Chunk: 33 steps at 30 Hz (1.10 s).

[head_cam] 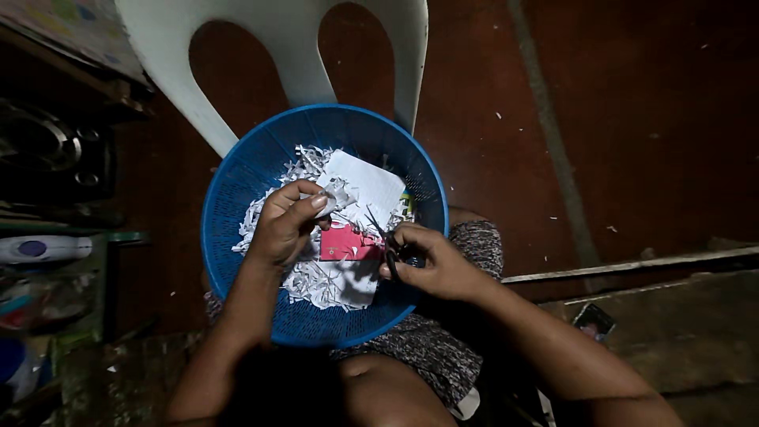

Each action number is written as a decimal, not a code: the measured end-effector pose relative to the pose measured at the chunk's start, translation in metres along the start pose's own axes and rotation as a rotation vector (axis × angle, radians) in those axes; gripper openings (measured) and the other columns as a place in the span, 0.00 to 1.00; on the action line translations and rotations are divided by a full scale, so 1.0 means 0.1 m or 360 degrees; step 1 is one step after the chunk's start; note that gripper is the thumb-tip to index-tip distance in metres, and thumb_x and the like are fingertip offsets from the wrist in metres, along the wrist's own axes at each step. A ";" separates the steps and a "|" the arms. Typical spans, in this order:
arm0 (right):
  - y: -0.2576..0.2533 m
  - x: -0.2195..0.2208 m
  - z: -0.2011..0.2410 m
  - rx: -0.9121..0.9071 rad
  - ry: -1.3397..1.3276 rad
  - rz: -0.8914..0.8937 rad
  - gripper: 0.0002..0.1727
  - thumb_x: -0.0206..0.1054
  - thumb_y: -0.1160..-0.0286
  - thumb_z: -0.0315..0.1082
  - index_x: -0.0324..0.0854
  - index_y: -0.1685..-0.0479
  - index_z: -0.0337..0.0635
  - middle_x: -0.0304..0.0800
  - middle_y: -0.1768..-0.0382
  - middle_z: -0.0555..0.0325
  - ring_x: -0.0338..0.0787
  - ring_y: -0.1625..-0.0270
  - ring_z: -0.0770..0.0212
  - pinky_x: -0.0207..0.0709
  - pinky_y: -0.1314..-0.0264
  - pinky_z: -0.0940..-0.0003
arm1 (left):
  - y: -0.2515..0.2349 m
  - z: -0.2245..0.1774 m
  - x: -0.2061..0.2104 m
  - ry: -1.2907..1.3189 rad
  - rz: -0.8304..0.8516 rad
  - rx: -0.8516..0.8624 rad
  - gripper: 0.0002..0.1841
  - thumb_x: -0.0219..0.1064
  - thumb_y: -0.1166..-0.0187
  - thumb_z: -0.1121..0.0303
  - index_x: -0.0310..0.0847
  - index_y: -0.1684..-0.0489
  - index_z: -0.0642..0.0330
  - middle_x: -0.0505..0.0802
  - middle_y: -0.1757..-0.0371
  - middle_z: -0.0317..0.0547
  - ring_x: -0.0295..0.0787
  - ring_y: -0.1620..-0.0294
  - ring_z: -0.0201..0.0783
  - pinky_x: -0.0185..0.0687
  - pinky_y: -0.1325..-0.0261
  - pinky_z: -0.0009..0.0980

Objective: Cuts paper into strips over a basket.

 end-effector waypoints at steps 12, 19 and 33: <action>0.00 0.01 0.03 0.0064 0.0048 0.0059 0.21 0.71 0.21 0.53 0.84 0.59 0.41 0.85 0.59 0.59 0.87 0.57 0.68 0.84 0.56 0.71 | 0.00 0.11 0.12 -0.0117 0.0203 -0.0117 0.08 0.70 0.19 0.61 0.87 0.55 0.55 0.91 0.68 0.42 0.85 0.74 0.30 0.84 0.68 0.25; 0.00 0.00 0.02 0.0046 -0.0003 0.0096 0.21 0.70 0.20 0.53 0.84 0.59 0.41 0.85 0.60 0.60 0.86 0.58 0.68 0.84 0.57 0.71 | 0.00 0.11 0.13 -0.0096 0.0191 -0.0097 0.07 0.69 0.18 0.62 0.87 0.56 0.55 0.91 0.68 0.41 0.85 0.74 0.29 0.83 0.69 0.25; 0.00 0.00 0.01 -0.0023 -0.0081 0.0103 0.19 0.67 0.15 0.47 0.84 0.65 0.38 0.84 0.72 0.61 0.82 0.70 0.71 0.78 0.67 0.74 | 0.00 0.11 0.11 -0.0097 0.0181 -0.0079 0.08 0.69 0.18 0.61 0.87 0.55 0.54 0.91 0.68 0.40 0.85 0.74 0.29 0.83 0.70 0.25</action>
Point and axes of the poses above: each hand's wrist, its own y-axis away from the middle knuckle, its own x-axis out of the palm, z = x × y, the point moved 1 cm from there along -y, towards the middle knuckle
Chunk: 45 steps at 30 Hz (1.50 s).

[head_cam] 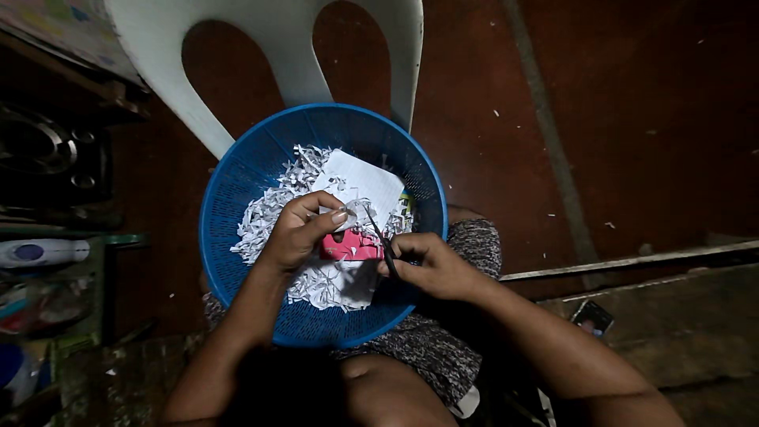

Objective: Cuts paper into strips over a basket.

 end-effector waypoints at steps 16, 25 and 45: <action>0.00 -0.03 0.00 -0.0019 -0.0088 0.0074 0.19 0.65 0.13 0.45 0.83 0.67 0.39 0.82 0.73 0.62 0.81 0.70 0.71 0.76 0.67 0.75 | 0.01 -0.02 -0.07 -0.0095 0.0166 -0.0015 0.09 0.71 0.20 0.60 0.87 0.59 0.55 0.90 0.66 0.40 0.84 0.74 0.29 0.83 0.71 0.26; 0.01 -0.02 0.00 -0.0003 -0.0024 0.0060 0.21 0.66 0.15 0.52 0.83 0.60 0.39 0.85 0.65 0.59 0.85 0.63 0.68 0.81 0.61 0.71 | -0.01 -0.02 -0.04 0.0207 -0.0118 -0.0045 0.07 0.63 0.14 0.60 0.85 0.54 0.49 0.87 0.68 0.35 0.84 0.69 0.29 0.85 0.60 0.27; -0.01 -0.04 0.04 0.0068 -0.0466 -0.0514 0.30 0.75 0.27 0.26 0.68 0.26 0.42 0.90 0.54 0.49 0.93 0.58 0.56 0.90 0.54 0.60 | -0.04 0.14 0.20 -0.0614 0.0164 -0.0057 0.08 0.74 0.22 0.60 0.90 0.56 0.52 0.94 0.61 0.37 0.90 0.66 0.32 0.88 0.62 0.29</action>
Point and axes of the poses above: each hand's wrist, its own y-axis away from the middle knuckle, its own x-axis out of the palm, z = x × y, the point moved 1 cm from there along -y, towards the middle knuckle
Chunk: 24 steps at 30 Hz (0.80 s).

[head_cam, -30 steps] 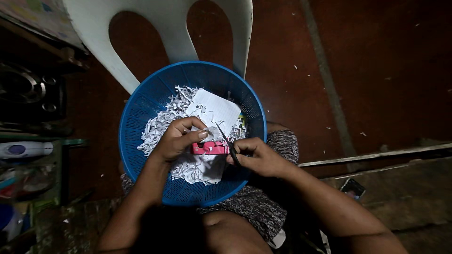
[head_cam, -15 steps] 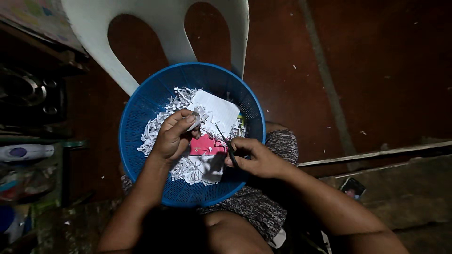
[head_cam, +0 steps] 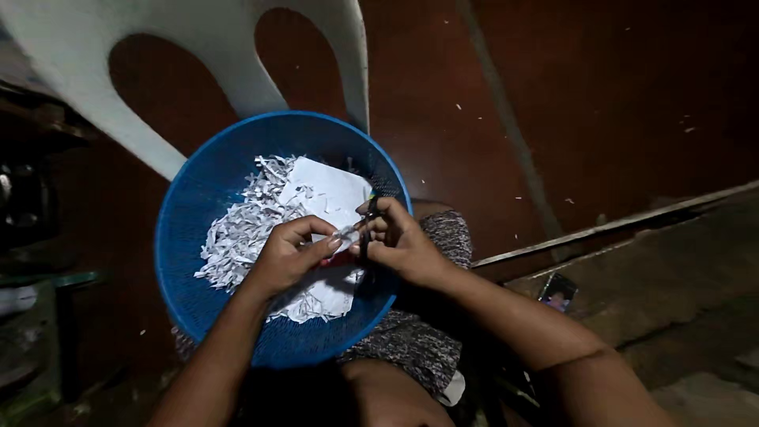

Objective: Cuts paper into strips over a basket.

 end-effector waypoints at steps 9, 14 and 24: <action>0.03 0.01 -0.01 0.0002 0.0104 -0.0001 0.28 0.70 0.28 0.23 0.69 0.27 0.41 0.91 0.60 0.52 0.92 0.62 0.61 0.89 0.57 0.64 | -0.01 0.11 0.05 0.0002 0.0255 -0.0048 0.14 0.73 0.21 0.55 0.88 0.47 0.53 0.95 0.54 0.35 0.91 0.55 0.31 0.89 0.48 0.29; 0.03 0.00 -0.02 -0.0009 0.0129 0.0037 0.28 0.71 0.27 0.24 0.70 0.27 0.40 0.91 0.59 0.52 0.91 0.62 0.63 0.88 0.57 0.66 | 0.00 0.11 0.04 0.0017 0.0280 -0.0025 0.11 0.73 0.21 0.57 0.89 0.52 0.53 0.95 0.59 0.32 0.91 0.60 0.28 0.90 0.52 0.26; 0.02 -0.02 -0.04 -0.0094 0.0122 0.0063 0.28 0.70 0.28 0.24 0.70 0.27 0.34 0.90 0.54 0.48 0.92 0.57 0.62 0.89 0.52 0.66 | -0.04 0.17 -0.02 0.0085 0.0296 -0.0073 0.07 0.73 0.21 0.58 0.89 0.54 0.46 0.92 0.63 0.27 0.86 0.68 0.21 0.84 0.65 0.18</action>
Point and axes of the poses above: each hand's wrist, its own y-axis away from the middle knuckle, its own x-axis out of the palm, z = x × y, the point moved 1 cm from there along -y, towards the middle knuckle
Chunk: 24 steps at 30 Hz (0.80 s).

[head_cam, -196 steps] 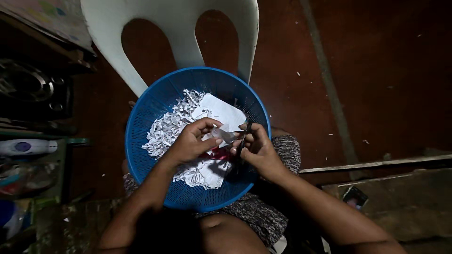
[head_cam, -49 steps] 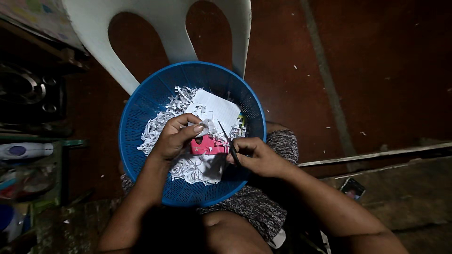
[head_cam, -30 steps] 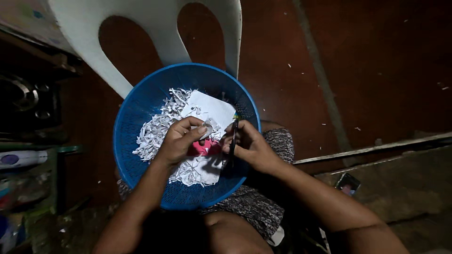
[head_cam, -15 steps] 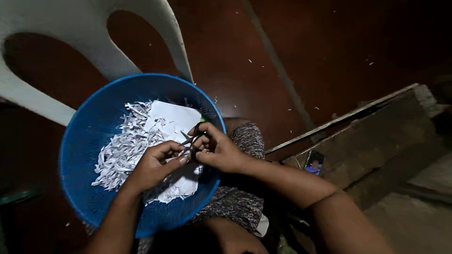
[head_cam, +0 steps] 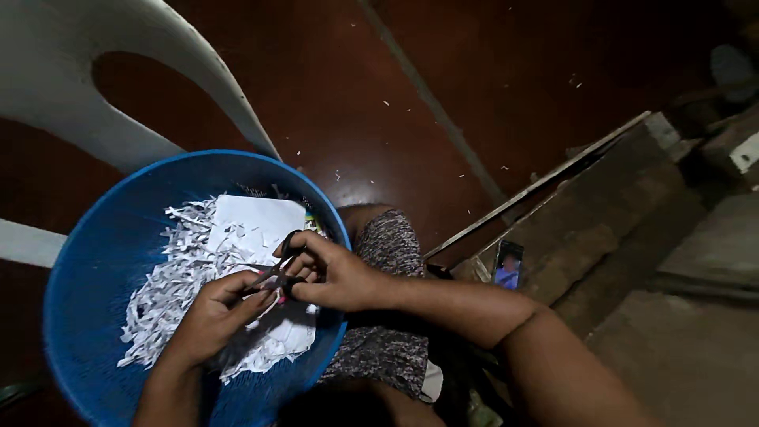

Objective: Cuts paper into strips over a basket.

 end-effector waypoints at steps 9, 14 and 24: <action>0.00 0.00 0.00 -0.0067 -0.0042 0.0001 0.28 0.71 0.30 0.22 0.70 0.29 0.30 0.89 0.50 0.45 0.93 0.54 0.59 0.90 0.51 0.64 | -0.01 0.05 0.01 0.0009 -0.0067 -0.0030 0.06 0.72 0.23 0.57 0.91 0.55 0.43 0.94 0.61 0.25 0.89 0.63 0.21 0.86 0.60 0.18; 0.00 -0.01 0.02 -0.0087 -0.0026 0.0008 0.28 0.71 0.30 0.23 0.70 0.29 0.27 0.90 0.50 0.43 0.93 0.54 0.59 0.89 0.51 0.65 | -0.02 0.06 0.01 0.0011 -0.0082 -0.0009 0.07 0.73 0.23 0.55 0.91 0.54 0.39 0.94 0.59 0.22 0.88 0.62 0.19 0.86 0.59 0.17; 0.00 0.00 0.05 -0.0095 0.0039 0.0058 0.31 0.74 0.28 0.29 0.69 0.25 0.30 0.88 0.44 0.45 0.92 0.52 0.61 0.89 0.53 0.66 | -0.01 -0.03 -0.07 0.0256 -0.0353 0.0094 0.07 0.73 0.22 0.54 0.89 0.52 0.37 0.94 0.60 0.24 0.90 0.64 0.22 0.88 0.59 0.20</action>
Point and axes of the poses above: each hand's wrist, its own y-axis away from the middle knuckle, its own x-axis out of the palm, z = x × y, the point moved 1 cm from there along -y, towards the middle knuckle
